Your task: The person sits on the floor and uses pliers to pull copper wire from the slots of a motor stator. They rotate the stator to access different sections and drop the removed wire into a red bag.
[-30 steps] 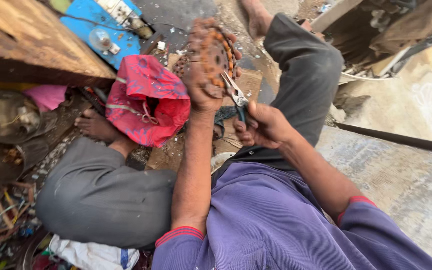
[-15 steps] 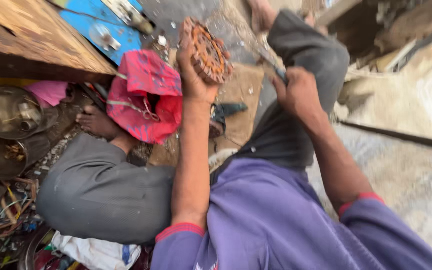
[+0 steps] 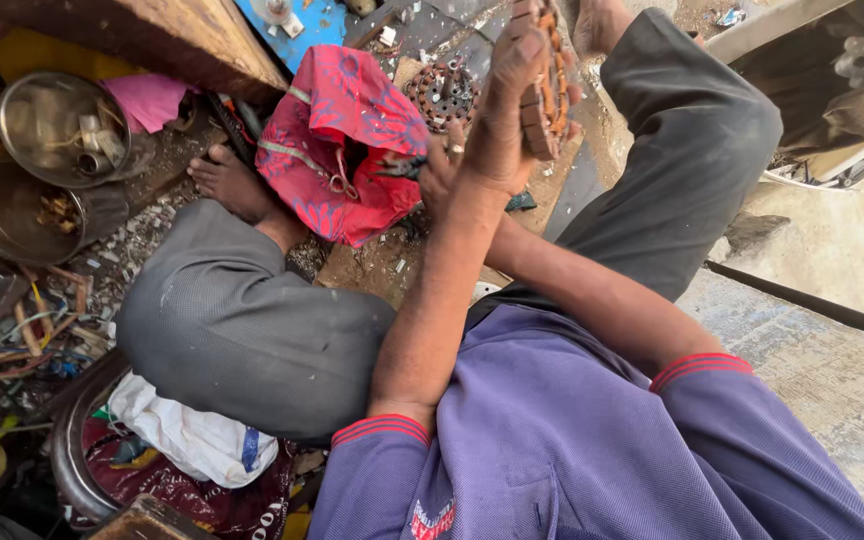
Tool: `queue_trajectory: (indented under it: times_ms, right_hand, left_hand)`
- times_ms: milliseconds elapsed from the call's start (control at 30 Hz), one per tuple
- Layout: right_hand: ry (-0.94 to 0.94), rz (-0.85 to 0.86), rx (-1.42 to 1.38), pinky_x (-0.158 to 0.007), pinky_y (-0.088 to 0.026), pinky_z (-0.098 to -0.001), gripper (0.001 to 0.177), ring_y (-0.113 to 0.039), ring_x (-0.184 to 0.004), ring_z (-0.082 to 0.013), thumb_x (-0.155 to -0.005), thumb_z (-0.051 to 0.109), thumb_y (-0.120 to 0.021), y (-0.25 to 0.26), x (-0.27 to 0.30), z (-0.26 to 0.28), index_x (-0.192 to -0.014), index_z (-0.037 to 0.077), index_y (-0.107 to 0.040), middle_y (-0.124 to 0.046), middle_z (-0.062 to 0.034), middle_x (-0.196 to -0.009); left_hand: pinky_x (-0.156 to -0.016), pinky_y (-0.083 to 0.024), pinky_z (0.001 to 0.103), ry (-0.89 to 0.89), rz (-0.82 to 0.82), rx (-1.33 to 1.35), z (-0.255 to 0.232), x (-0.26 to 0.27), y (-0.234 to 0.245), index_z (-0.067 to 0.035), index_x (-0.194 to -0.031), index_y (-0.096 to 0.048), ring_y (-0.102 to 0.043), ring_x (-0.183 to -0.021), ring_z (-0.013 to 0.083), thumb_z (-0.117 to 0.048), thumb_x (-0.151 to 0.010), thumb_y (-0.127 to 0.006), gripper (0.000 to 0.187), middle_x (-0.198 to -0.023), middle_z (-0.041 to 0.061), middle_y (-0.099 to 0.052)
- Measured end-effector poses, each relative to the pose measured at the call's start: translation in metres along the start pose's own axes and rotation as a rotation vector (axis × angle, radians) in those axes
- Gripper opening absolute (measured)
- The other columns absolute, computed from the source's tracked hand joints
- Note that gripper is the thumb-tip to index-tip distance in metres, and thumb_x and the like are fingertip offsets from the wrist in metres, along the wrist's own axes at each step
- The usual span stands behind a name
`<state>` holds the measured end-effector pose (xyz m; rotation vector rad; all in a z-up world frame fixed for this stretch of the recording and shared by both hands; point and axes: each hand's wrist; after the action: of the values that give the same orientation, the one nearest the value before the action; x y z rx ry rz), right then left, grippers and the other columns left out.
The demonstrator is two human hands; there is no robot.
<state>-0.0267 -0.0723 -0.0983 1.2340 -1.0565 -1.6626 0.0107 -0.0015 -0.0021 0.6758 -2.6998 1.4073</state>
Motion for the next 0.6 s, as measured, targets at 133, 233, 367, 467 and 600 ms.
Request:
queue_trajectory:
  times_ms: [133,233,367,467,600]
  right_hand:
    - [-0.084,0.141,0.161,-0.092,-0.047,-0.0561,0.027,-0.056,-0.114,-0.0463,-0.086,0.019,-0.065,-0.026,-0.013,0.007,-0.105,0.000,-0.068,-0.058,-0.0219,-0.119]
    - [-0.128,0.187,0.177,-0.087,-0.048,-0.0529,0.026,-0.060,-0.107,-0.0443,-0.087,0.021,-0.069,-0.034,-0.016,0.005,-0.104,0.000,-0.069,-0.062,-0.0210,-0.112]
    - [-0.247,0.214,0.054,-0.082,-0.049,-0.0487,0.027,-0.065,-0.098,-0.0416,-0.088,0.023,-0.074,-0.021,-0.007,-0.001,-0.102,0.000,-0.070,-0.067,-0.0198,-0.101]
    - [-0.479,0.252,-0.201,-0.077,-0.050,-0.0456,0.028,-0.068,-0.091,-0.0396,-0.089,0.024,-0.077,0.013,0.004,-0.024,-0.101,0.000,-0.070,-0.071,-0.0189,-0.094]
    - [-1.037,0.426,-0.810,-0.069,-0.049,-0.0359,0.022,-0.059,-0.075,-0.0177,-0.100,0.022,-0.068,0.095,0.044,-0.066,-0.112,0.004,-0.073,-0.064,-0.0080,-0.081]
  left_hand:
    - [-0.064,-0.059,0.038,0.030,-0.033,0.078,-0.006,0.004,0.005,-0.014,-0.143,-0.044,-0.063,-0.092,0.0207,-0.068,-0.081,-0.073,0.087,-0.113,0.007,-0.054]
    - [-0.066,-0.060,0.039,0.039,-0.055,0.130,-0.009,0.000,0.010,-0.012,-0.141,-0.047,-0.065,-0.093,0.0204,-0.069,-0.083,-0.073,0.086,-0.113,0.008,-0.058]
    - [-0.068,-0.061,0.041,-0.009,-0.021,0.180,-0.011,0.004,0.016,-0.008,-0.139,-0.051,-0.066,-0.094,0.0214,-0.068,-0.085,-0.069,0.083,-0.114,0.010,-0.060]
    - [-0.071,-0.061,0.045,-0.077,0.061,0.251,-0.019,0.006,0.019,-0.005,-0.139,-0.052,-0.068,-0.096,0.0256,-0.067,-0.093,-0.064,0.078,-0.118,0.014,-0.062]
    - [-0.081,-0.062,0.051,-0.036,0.216,0.496,-0.029,0.005,0.027,0.000,-0.140,-0.052,-0.072,-0.103,0.0353,-0.070,-0.099,-0.054,0.081,-0.125,0.022,-0.066]
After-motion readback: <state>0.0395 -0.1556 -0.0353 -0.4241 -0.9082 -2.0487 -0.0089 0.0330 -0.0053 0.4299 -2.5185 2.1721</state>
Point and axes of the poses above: each hand's wrist, its own x-axis away from the middle knuckle, its own y-axis out of the back of the hand, z = x × y
